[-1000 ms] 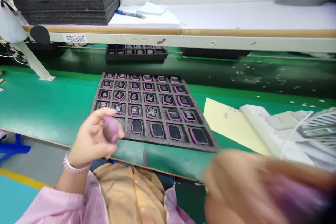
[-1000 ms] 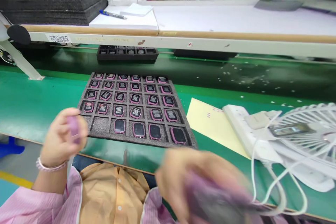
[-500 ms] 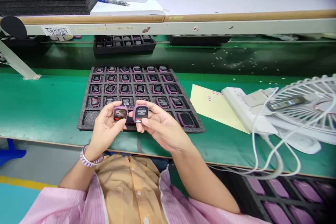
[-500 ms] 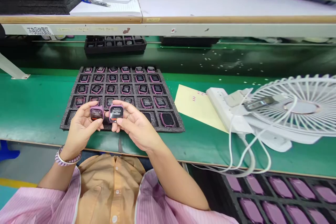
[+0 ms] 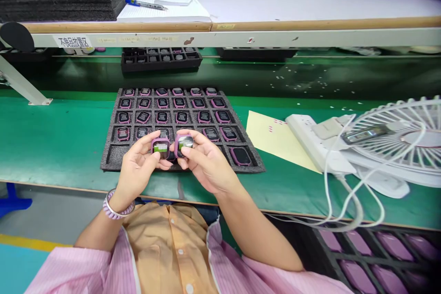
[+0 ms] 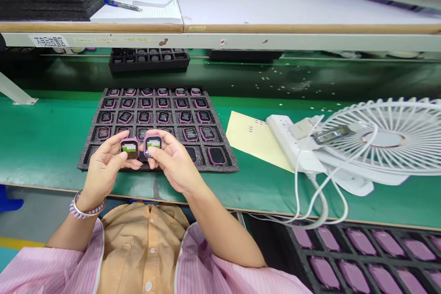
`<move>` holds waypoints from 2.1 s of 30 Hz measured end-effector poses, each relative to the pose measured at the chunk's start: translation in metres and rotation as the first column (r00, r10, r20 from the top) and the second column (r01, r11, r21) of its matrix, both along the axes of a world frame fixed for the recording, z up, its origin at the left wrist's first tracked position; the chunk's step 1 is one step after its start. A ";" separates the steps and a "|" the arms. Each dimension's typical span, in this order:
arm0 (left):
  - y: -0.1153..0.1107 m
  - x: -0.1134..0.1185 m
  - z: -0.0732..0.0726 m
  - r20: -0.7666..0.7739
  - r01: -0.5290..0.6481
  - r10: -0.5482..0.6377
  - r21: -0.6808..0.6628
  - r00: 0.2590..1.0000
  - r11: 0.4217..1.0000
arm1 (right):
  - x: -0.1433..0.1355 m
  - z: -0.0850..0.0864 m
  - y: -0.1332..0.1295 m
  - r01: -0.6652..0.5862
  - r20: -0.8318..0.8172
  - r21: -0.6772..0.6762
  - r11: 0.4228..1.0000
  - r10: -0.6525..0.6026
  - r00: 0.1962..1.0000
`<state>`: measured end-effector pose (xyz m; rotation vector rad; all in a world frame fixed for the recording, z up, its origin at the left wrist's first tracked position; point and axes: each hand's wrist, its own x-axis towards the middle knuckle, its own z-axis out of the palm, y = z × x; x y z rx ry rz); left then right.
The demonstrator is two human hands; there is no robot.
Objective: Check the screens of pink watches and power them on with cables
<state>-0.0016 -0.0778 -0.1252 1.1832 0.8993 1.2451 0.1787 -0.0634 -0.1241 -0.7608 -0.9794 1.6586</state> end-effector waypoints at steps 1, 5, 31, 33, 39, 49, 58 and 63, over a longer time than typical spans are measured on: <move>0.001 0.000 0.001 0.002 -0.001 0.001 -0.003 1.000 1.000 | -0.001 0.000 0.001 0.006 -0.002 0.004 1.000 -0.006 1.000; 0.003 0.000 0.002 0.020 -0.013 0.013 0.003 1.000 1.000 | -0.004 0.000 0.002 0.020 -0.026 0.021 1.000 -0.019 0.999; 0.048 0.001 0.058 0.001 0.073 -0.074 0.161 0.997 0.984 | 0.009 0.042 0.052 -0.012 -0.004 0.286 0.958 0.014 1.000; 0.066 0.003 0.079 -0.012 0.093 -0.093 0.264 0.996 0.960 | 0.011 0.063 0.072 -0.003 0.006 0.386 0.923 0.001 1.000; 0.117 0.010 0.126 -0.033 0.067 -0.058 0.541 0.998 0.838 | 0.015 0.121 0.113 0.015 0.011 0.610 0.793 -0.028 1.000; 0.149 0.014 0.149 -0.073 0.053 0.001 0.734 0.997 0.677 | 0.024 0.157 0.127 -0.075 0.101 0.716 0.694 0.003 0.995; 0.128 0.019 0.167 -0.025 -0.031 0.070 0.712 0.997 0.701 | 0.023 0.172 0.109 -0.049 0.155 0.716 0.696 -0.090 0.984; 0.112 0.022 0.164 -0.004 -0.041 0.058 0.664 0.998 0.746 | 0.022 0.167 0.097 -0.031 0.149 0.707 0.706 -0.105 0.983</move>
